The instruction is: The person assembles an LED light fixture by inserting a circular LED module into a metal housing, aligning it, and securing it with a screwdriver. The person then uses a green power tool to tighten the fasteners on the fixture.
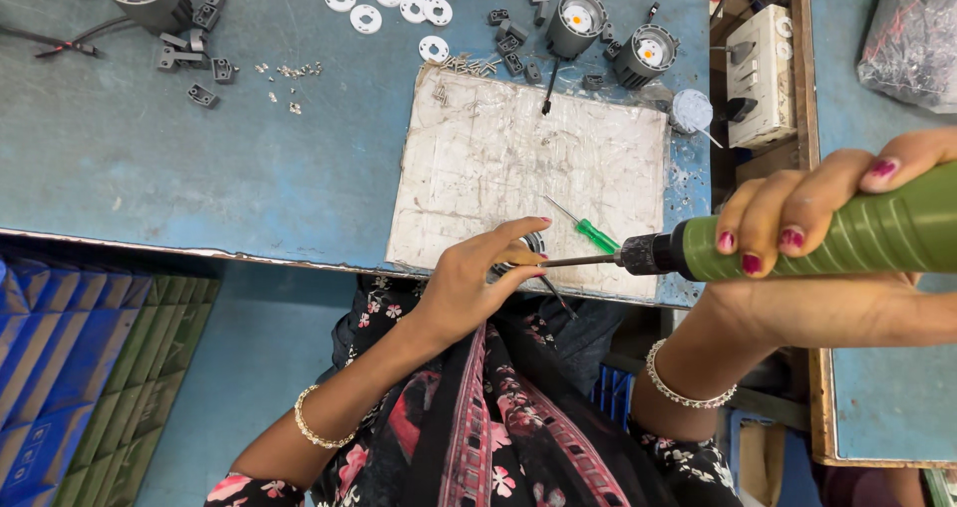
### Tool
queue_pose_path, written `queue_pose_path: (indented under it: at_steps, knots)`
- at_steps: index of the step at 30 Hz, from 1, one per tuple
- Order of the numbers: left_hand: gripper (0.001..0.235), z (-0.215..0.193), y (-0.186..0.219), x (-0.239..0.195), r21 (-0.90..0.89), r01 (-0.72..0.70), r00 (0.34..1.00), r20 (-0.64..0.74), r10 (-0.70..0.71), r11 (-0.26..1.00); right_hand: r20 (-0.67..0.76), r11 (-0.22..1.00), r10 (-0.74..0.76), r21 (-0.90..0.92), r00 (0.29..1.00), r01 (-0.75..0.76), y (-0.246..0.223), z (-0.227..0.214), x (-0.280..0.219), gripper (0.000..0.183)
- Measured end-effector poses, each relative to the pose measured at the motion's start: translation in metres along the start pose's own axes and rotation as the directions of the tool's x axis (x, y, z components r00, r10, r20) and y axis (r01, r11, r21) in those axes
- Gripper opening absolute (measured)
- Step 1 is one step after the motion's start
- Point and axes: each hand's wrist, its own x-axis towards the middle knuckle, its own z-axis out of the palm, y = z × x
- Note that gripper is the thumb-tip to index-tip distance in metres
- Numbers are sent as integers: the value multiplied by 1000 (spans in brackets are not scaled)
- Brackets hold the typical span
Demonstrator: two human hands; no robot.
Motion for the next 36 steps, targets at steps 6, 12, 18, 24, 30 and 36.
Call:
queue_pose_path:
  at_steps: [6,12,18,24,30,36]
  knots:
    - [56,3,5,2,29,-26,1000,-14,26,999,5,1000,7,-11,1000,-7,1,-5,0,85]
    - [59,0,10,5,105,-54,998,-10,55,993,-12,1000,16,-15,1000,-16,7,-7,-4,91]
    - [66,-8,11,7,198,-150,989,38,145,969,23,999,30,13,999,-30,9,-1,1,90]
    - [108,-67,-20,22,100,-150,948,297,114,984,39,997,11,75,999,-14,8,-7,9,80]
    - [82,-39,-57,12,-39,42,937,350,-26,998,-8,996,2,91,1000,-1,5,-27,8,77]
    - [53,-2,-47,-9,168,-64,987,157,38,984,-107,997,29,81,994,-20,-3,-46,0,61]
